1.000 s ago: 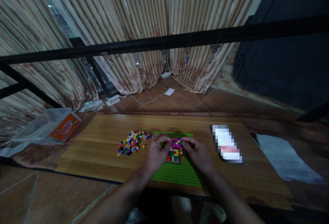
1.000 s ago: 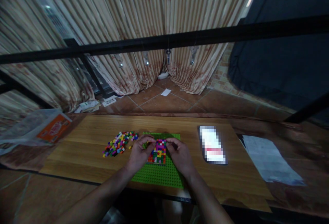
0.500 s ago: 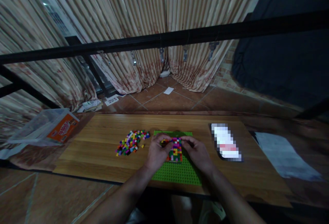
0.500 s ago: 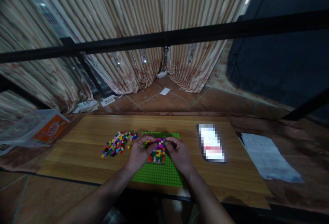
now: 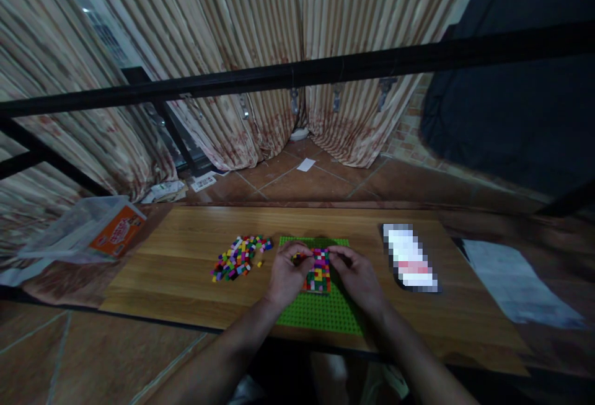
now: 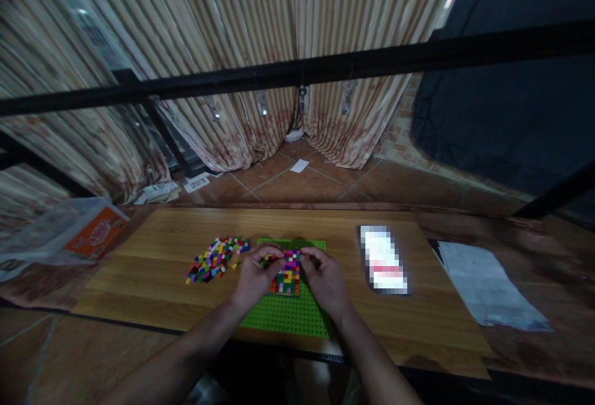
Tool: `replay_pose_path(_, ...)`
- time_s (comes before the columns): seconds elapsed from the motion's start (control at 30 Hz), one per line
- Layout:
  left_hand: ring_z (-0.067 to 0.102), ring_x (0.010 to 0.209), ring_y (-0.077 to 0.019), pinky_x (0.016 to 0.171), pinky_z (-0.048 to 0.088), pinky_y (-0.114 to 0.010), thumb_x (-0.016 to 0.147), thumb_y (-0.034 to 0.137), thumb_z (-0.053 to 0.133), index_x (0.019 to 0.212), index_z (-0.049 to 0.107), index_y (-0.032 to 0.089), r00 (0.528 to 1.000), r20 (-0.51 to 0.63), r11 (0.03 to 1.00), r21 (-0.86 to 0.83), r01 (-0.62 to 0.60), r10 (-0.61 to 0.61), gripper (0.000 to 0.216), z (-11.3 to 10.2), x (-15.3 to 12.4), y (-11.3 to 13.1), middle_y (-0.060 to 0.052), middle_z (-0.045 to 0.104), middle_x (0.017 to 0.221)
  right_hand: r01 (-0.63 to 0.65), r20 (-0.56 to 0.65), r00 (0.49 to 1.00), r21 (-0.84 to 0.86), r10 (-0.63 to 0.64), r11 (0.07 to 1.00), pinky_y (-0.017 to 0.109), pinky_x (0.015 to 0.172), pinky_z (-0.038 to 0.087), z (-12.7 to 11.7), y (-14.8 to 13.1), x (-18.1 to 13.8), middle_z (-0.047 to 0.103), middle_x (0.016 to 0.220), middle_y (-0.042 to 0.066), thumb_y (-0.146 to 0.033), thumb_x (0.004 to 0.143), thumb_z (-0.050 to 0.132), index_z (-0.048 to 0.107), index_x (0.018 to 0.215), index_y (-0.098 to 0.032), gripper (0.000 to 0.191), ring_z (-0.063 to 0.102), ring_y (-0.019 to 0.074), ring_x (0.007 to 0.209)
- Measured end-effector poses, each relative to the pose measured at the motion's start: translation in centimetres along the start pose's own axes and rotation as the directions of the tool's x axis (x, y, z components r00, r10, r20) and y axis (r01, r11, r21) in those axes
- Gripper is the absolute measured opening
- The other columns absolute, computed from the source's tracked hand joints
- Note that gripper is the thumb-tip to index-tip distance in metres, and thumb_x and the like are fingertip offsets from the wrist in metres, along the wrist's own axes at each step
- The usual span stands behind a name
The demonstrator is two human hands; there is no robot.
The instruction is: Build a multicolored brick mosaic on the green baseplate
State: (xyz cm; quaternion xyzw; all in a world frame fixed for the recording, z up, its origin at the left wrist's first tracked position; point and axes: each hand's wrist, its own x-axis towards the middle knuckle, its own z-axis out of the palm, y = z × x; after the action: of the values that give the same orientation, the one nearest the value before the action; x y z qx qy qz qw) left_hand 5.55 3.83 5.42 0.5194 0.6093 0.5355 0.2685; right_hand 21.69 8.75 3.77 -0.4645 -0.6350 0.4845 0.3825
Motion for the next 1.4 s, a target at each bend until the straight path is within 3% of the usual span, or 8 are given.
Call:
replay_pose_path(0.13,0.061,0.09,-0.0175,0.087,0.047,-0.032,0.072,0.015,0.066,0.071,0.07,0.02,1.0,0.0,0.999,-0.034,0.013,-0.013,0.006,0.1,0.0,-0.2,-0.003,0.066,0.087,0.003,-0.014,1.0,-0.005,-0.003,1.0,0.033,0.074,0.05,0.3,-0.7,-0.3,0.071,0.105,0.007,-0.046,0.083,0.058,0.066,0.115,-0.02,0.043,0.065,0.02,0.081)
replay_pose_path(0.3,0.062,0.094,-0.0181,0.087,0.048,-0.031,0.074,0.018,0.066,0.076,0.071,0.021,0.998,0.025,0.993,-0.103,0.06,-0.058,0.007,0.0,-0.2,-0.7,-0.003,0.067,0.093,-0.021,0.084,0.996,0.021,0.019,1.0,0.026,0.052,0.043,0.8,-1.4,-0.9,0.066,0.076,0.001,-0.044,0.082,0.06,0.063,0.122,-0.019,0.048,0.051,0.0131,0.054)
replay_pose_path(0.4,0.061,0.097,-0.0184,0.087,0.048,-0.031,0.073,0.017,0.066,0.077,0.072,0.022,0.995,0.033,0.987,-0.131,0.094,-0.09,0.009,-0.1,-0.4,-0.9,-0.003,0.067,0.1,-0.028,0.119,0.993,0.069,0.02,0.997,0.027,0.057,0.045,1.0,-1.4,-0.9,0.067,0.076,0.0,-0.041,0.081,0.06,0.063,0.122,-0.021,0.045,0.056,0.0143,0.059)
replay_pose_path(0.6,0.062,0.095,-0.0179,0.087,0.049,-0.031,0.071,0.015,0.065,0.075,0.071,0.021,0.992,0.022,0.98,-0.154,0.125,-0.123,0.009,0.1,-0.5,-0.7,-0.003,0.067,0.099,-0.019,0.116,0.993,0.126,0.004,0.992,0.032,0.079,0.05,1.0,-0.7,-0.7,0.071,0.106,0.005,-0.034,0.079,0.06,0.064,0.12,-0.021,0.043,0.064,0.0186,0.085)
replay_pose_path(0.73,0.062,0.094,-0.0177,0.088,0.048,-0.031,0.069,0.013,0.063,0.073,0.07,0.02,0.992,0.009,0.978,-0.168,0.126,-0.126,0.011,0.3,-0.4,-0.9,-0.003,0.066,0.096,-0.01,0.108,0.994,0.148,-0.006,0.989,0.034,0.085,0.049,1.1,-0.3,-0.6,0.07,0.111,0.006,-0.031,0.076,0.059,0.065,0.119,-0.021,0.044,0.064,0.0202,0.094)
replay_pose_path(1.4,0.06,0.086,-0.0164,0.081,0.049,-0.029,0.065,0.01,0.059,0.069,0.068,0.02,0.991,-0.006,0.974,-0.188,0.129,-0.132,0.014,0.8,-0.2,-0.7,-0.001,0.065,0.084,-0.074,0.077,0.996,0.305,0.052,0.949,0.032,0.075,0.051,1.9,-0.5,-0.1,0.072,0.094,0.002,-0.03,0.068,0.061,0.068,0.104,-0.022,0.037,0.065,0.0196,0.082)
